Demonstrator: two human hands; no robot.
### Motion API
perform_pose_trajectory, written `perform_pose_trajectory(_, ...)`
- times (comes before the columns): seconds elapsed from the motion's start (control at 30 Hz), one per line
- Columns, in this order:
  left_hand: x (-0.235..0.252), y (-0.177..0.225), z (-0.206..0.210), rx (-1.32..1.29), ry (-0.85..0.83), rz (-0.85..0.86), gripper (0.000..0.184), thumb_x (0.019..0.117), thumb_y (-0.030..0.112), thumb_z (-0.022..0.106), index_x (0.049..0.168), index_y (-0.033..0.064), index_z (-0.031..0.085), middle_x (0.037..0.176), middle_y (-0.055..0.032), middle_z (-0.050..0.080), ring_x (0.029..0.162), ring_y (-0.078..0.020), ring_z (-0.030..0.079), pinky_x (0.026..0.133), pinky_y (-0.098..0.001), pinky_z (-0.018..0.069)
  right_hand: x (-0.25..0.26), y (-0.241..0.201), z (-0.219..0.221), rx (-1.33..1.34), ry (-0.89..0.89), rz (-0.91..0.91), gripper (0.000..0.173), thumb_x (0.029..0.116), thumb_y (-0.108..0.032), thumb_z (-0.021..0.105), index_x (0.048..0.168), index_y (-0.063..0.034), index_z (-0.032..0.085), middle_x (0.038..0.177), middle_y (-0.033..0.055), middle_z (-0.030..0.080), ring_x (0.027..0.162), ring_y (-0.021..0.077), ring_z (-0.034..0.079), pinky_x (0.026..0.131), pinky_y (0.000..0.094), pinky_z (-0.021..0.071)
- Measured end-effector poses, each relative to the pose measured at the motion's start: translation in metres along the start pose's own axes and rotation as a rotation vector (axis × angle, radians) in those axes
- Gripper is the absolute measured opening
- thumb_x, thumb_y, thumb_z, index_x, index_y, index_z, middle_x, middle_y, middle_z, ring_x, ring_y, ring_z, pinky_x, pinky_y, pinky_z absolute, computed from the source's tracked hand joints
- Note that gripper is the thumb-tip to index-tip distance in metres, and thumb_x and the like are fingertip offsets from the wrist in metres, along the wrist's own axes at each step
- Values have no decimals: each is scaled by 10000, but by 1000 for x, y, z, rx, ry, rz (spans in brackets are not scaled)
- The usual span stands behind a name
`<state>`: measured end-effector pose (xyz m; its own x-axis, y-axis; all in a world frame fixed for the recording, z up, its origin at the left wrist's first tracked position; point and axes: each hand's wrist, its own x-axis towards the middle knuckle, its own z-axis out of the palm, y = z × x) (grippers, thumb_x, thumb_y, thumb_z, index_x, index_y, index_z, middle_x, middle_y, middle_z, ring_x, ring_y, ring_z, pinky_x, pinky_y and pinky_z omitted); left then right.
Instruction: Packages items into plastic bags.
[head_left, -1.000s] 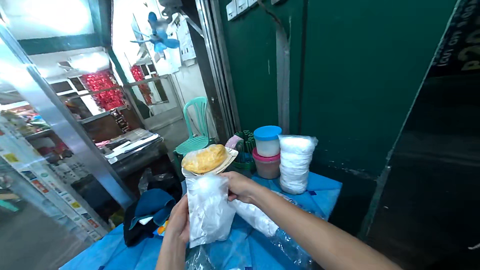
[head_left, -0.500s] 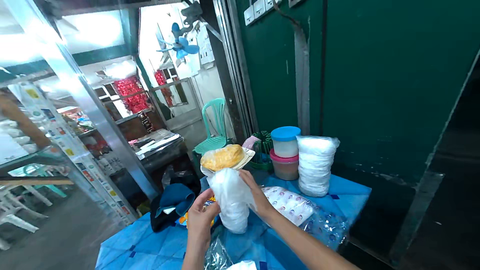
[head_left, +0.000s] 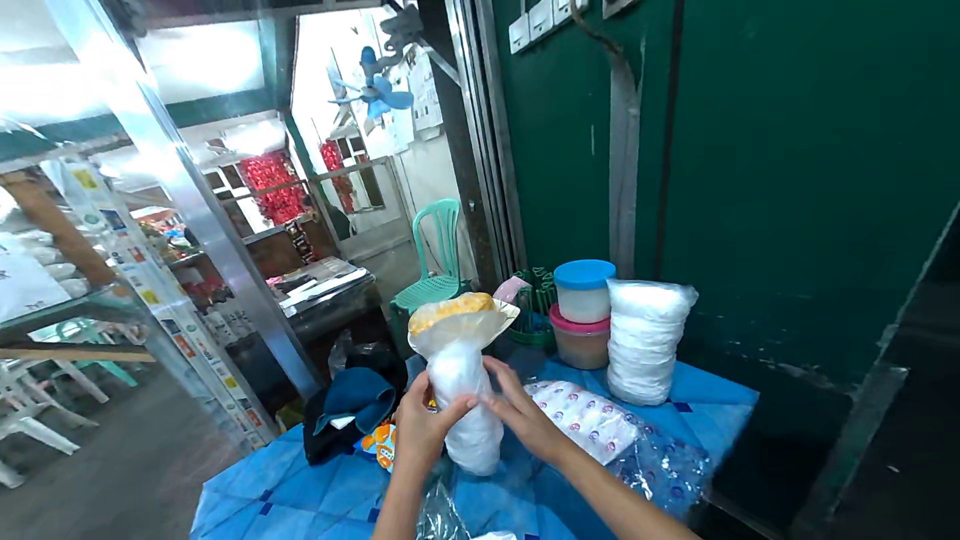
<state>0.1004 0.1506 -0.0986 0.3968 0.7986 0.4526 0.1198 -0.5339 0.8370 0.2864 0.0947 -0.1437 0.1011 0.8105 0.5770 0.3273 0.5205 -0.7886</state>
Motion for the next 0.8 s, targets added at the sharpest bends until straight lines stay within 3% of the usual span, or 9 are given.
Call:
perform_pose_trajectory(0.1,-8,-9,3,34,-2,4,787,747,469,873,1343,37,596,1199,-71,715,1123,-162,687,1004,-385,576,13,-19,-1,26,29,29,723,976,-570,546,1563,-182,381,1567,102,417,1430,248,417,1150,530,388)
perform_pose_trajectory(0.2,-8,2,-9,6,-176,-52,832,753,362,886,1424,55,502,1268,-92,668,1168,-179,655,1022,-386,556,8,-9,14,15,-2,90,786,982,-623,514,1571,-128,356,1529,128,465,1403,243,460,1165,520,383)
perform_pose_trajectory(0.3,-2,24,-19,-134,-189,-48,860,814,303,839,1538,141,405,1390,-82,605,1244,-212,614,1045,-413,541,-8,5,25,75,2,87,835,1005,-619,471,1560,-13,322,1514,171,477,1393,183,482,1187,398,394)
perform_pose_trajectory(0.37,1,33,-17,-149,-59,-9,731,841,287,819,1481,142,497,1337,-70,641,1190,-208,642,997,-408,562,-12,5,26,110,1,80,836,1010,-602,474,1555,12,315,1511,180,476,1384,165,488,1179,367,400)
perform_pose_trajectory(0.47,-1,26,-11,-124,37,-4,564,807,258,863,1296,106,627,1153,-64,717,1063,-200,697,933,-392,597,-10,8,18,142,-44,73,800,1007,-588,501,1569,-53,307,1479,126,515,1323,125,539,1132,357,456)
perform_pose_trajectory(0.6,-11,10,-3,-179,99,-22,533,801,201,872,1242,50,615,1074,-108,738,988,-225,727,887,-394,623,-5,7,14,114,-58,79,932,916,-633,627,1612,-151,237,1492,101,508,1321,134,544,1114,377,476)
perform_pose_trajectory(0.8,-15,9,-8,-61,96,-5,443,903,248,782,1284,81,632,1140,-50,727,1026,-173,714,923,-367,606,-14,5,32,-28,34,130,979,871,-674,658,1578,-103,294,1483,135,502,1327,179,534,1122,413,456)
